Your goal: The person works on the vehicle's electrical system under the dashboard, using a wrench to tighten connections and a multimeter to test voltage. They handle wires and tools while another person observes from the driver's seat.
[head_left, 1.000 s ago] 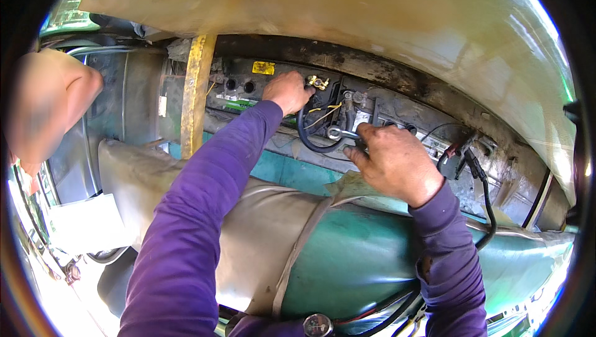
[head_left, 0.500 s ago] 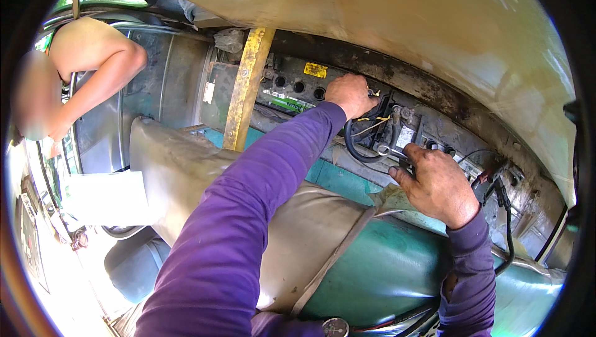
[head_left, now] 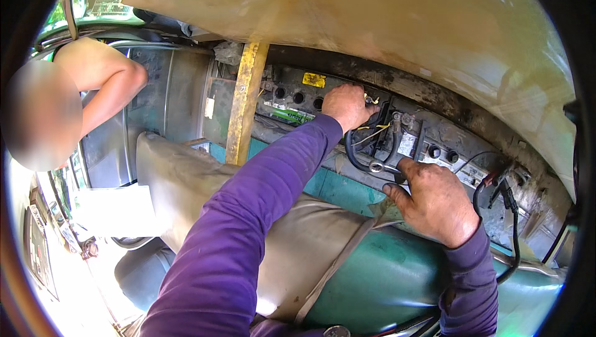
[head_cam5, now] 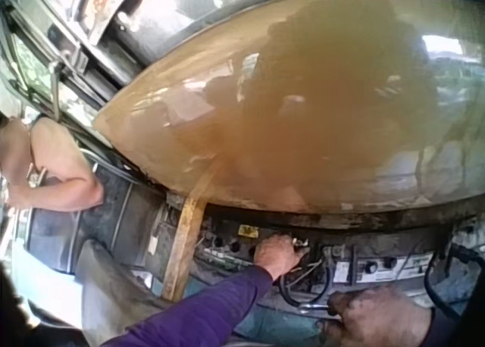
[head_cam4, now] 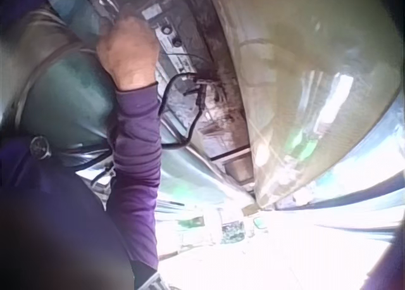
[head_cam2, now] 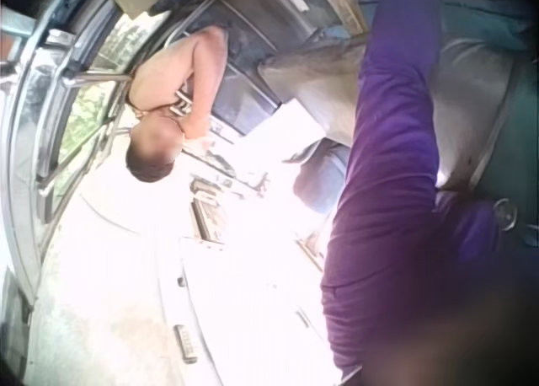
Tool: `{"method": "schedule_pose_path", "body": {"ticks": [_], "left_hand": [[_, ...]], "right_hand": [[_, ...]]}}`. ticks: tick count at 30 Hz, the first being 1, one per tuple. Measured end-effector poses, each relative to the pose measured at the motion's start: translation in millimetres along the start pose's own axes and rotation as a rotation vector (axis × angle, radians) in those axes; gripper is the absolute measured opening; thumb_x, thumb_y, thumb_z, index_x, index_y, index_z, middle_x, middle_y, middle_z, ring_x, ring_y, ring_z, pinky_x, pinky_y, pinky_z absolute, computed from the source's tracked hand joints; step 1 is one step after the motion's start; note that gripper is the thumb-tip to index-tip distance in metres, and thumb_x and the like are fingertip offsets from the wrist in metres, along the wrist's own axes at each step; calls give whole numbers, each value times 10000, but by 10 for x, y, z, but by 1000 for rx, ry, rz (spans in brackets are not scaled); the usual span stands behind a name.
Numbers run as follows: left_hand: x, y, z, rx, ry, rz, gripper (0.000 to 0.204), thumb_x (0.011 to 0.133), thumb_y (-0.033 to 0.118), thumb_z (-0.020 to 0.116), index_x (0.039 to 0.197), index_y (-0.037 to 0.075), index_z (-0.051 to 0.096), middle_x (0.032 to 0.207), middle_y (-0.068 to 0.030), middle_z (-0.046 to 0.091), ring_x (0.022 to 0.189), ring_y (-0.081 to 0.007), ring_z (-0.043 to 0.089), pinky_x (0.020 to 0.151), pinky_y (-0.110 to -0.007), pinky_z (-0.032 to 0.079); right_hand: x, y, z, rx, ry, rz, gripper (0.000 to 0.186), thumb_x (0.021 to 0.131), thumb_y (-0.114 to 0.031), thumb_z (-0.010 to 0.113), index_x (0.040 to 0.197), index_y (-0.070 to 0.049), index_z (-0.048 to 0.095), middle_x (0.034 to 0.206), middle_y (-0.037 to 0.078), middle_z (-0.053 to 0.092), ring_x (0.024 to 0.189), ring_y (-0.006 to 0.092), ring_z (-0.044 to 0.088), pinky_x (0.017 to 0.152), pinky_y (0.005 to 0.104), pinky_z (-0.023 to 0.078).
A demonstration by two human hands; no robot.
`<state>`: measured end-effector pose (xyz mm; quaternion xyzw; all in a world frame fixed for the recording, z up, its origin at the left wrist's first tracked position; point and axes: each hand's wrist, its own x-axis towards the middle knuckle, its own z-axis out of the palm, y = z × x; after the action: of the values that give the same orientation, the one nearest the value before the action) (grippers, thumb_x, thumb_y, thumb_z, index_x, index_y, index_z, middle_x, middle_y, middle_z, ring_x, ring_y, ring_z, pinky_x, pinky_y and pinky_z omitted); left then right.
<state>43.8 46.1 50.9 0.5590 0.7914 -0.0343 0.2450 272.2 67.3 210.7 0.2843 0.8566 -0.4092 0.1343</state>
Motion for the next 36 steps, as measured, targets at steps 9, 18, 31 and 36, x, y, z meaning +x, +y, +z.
{"method": "schedule_pose_path", "body": {"ticks": [9, 18, 31, 36], "left_hand": [[24, 44, -84, 8, -100, -52, 530, 858, 520, 752, 1006, 11, 763, 1055, -205, 741, 1015, -363, 721, 902, -447, 573], [65, 41, -6, 90, -60, 9, 570, 836, 567, 743, 1009, 24, 757, 1027, -202, 744, 997, -347, 725, 866, -458, 581], [-455, 342, -705, 165, -61, 78, 571, 822, 539, 750, 1077, 29, 728, 1043, -199, 724, 977, -352, 725, 834, -470, 593], [-1345, 437, -814, -412, 86, 163, 375, 834, 332, 746, 1024, 14, 689, 911, -203, 698, 889, -395, 704, 785, -496, 575]], "right_hand": [[-20, -73, -65, -16, -37, 3, 346, 930, -324, 668, 983, 13, 608, 852, 217, 711, 822, 422, 715, 725, 514, 570], [-39, -64, -18, 25, -102, 37, 354, 942, -333, 651, 959, 15, 587, 755, 258, 668, 801, 462, 681, 734, 547, 532], [-75, 97, -109, -48, -54, 73, 392, 941, -358, 647, 1033, 22, 633, 884, 264, 704, 885, 455, 688, 788, 547, 540], [-49, 160, -88, -189, -13, 178, 372, 938, -340, 638, 1002, 26, 639, 861, 254, 716, 882, 425, 709, 783, 540, 557]]}}
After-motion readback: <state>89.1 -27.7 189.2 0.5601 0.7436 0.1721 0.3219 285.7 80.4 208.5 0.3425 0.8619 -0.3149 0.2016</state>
